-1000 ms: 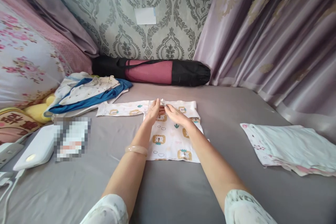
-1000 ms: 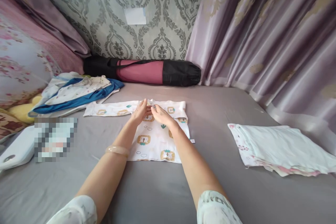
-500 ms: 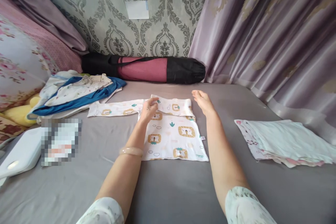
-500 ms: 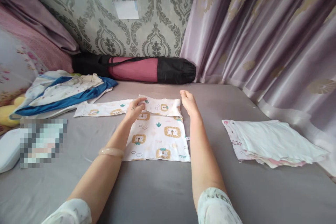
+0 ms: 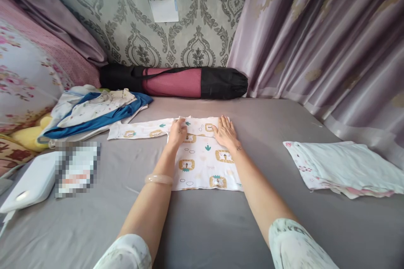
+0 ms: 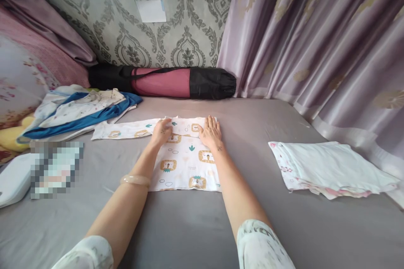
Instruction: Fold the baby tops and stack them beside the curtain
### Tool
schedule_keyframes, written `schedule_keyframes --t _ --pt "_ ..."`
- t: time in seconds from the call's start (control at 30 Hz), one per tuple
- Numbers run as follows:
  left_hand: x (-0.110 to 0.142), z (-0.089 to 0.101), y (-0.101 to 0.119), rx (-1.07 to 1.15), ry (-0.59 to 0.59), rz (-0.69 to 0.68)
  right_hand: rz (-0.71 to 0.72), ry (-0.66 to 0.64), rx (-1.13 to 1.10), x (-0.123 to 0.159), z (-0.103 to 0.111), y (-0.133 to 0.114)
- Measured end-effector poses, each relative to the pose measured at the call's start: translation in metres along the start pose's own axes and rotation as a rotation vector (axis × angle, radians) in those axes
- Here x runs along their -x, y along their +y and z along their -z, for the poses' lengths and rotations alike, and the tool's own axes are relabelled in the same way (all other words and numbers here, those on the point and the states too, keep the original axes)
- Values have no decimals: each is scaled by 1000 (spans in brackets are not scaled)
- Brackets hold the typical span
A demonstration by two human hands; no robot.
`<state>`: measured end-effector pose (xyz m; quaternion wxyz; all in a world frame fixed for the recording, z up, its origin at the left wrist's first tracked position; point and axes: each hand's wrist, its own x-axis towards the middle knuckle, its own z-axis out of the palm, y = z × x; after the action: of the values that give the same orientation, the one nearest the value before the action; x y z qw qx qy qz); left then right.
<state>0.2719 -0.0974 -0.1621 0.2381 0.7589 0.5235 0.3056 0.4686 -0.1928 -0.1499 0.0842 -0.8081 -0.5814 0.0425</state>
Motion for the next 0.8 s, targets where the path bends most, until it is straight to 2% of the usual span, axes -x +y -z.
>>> schedule_keyframes --t 0.27,0.37,0.43,0.5,0.57,0.67,0.73,0.8 --pt "3 -1 -1 -172 -20 -154 -54 -62 33 -1 -3 1" --pt "7 2 5 -298 -46 -117 -62 -95 37 -2 -2 1" --pt "10 4 11 -384 -23 -78 -75 -127 41 -4 2 0" --pt "13 4 19 -436 14 -97 -86 -134 56 -5 7 -4" --pt "15 1 26 -455 20 -182 -30 -84 76 -5 11 -13" --pt "17 -10 31 -462 -39 -317 176 1 74 -3 10 -30" --pt "19 -16 30 -468 -89 -328 273 2 57 -1 3 -39" --pt "20 -21 26 -478 -136 -277 293 -17 44 1 -5 -45"
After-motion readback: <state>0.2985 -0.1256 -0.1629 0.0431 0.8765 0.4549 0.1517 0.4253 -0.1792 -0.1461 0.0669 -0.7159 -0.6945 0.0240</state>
